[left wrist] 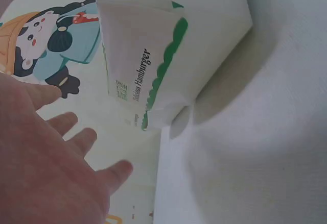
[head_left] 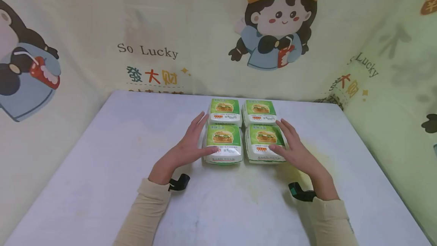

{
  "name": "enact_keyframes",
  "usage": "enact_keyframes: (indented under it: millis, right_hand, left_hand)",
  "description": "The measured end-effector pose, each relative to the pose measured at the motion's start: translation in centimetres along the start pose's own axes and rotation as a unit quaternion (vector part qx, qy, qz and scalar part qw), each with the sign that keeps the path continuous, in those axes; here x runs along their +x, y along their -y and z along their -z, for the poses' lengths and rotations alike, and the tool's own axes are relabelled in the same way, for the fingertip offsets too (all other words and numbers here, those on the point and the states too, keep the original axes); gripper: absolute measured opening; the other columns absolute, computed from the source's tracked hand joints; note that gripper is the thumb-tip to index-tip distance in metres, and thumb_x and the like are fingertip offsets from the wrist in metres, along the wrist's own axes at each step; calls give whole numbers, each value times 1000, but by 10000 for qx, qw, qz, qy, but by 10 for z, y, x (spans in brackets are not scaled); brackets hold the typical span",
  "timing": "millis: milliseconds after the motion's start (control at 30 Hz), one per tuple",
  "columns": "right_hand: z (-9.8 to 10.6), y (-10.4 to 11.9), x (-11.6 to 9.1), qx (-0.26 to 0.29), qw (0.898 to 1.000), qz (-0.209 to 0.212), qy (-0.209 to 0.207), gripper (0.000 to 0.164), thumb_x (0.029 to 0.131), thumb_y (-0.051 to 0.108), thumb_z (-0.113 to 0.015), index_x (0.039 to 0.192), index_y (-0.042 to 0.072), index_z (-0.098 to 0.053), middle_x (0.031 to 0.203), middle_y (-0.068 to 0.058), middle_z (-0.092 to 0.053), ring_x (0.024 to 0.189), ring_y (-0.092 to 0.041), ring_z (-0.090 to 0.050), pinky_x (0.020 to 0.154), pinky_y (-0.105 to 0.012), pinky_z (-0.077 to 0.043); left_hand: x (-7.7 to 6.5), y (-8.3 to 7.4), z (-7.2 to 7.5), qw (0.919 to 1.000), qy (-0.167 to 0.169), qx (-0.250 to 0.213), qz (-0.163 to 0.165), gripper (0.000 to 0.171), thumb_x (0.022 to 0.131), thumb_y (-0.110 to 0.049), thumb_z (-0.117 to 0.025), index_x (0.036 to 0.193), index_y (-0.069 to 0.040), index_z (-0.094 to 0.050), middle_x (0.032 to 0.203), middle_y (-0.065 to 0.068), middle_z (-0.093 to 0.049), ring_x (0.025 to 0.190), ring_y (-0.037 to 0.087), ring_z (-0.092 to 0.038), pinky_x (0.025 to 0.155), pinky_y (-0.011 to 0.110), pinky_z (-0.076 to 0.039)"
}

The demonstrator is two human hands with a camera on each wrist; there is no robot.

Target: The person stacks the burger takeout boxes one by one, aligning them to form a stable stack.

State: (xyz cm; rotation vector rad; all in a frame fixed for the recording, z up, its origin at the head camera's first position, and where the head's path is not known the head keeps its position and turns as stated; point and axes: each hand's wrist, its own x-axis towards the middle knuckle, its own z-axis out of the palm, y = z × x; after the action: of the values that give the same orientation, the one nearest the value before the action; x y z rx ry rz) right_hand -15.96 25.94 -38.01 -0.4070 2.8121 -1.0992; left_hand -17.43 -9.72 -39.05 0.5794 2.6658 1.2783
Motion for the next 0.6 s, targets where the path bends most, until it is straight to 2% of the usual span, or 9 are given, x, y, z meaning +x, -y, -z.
enact_keyframes:
  millis: [100, 233, 367, 600]
  right_hand:
    - [-1, -6, 1, 142, 9999, 2, 62, 91, 92, 41, -66, 160, 20, -10, 166, -11, 3, 151, -43, -4, 111, -76, -18]
    - [-4, -11, 1, 333, 9992, 1, 222, 96, 89, 39, -72, 160, 22, -10, 166, -9, 3, 150, -41, -7, 112, -72, -22]
    - [-8, -15, 1, 324, 9989, -7, 330, 100, 86, 39, -75, 160, 22, -10, 166, -8, 1, 147, -40, -13, 111, -68, -26]
    - [-7, -17, 4, 164, 9992, 34, 360, 104, 83, 39, -78, 160, 23, -11, 166, -5, 0, 146, -37, -15, 109, -66, -29]
  left_hand:
    - [1, 4, -3, 9999, 63, -156, -31, 106, 82, -56, -72, 160, -33, -4, 166, -11, 3, 154, 22, -5, 120, 59, -23]
    - [4, 12, -13, 9990, 185, -387, -103, 109, 80, -52, -77, 160, -31, -5, 166, -9, -1, 153, 20, -10, 121, 55, -24]
    - [6, 17, -22, 9986, 324, -418, -58, 114, 76, -48, -82, 160, -30, -7, 164, -9, -4, 151, 19, -14, 121, 50, -26]
    - [6, 18, -18, 9983, 379, -419, -109, 118, 71, -44, -87, 160, -28, -10, 162, -7, -8, 149, 19, -17, 120, 47, -29]
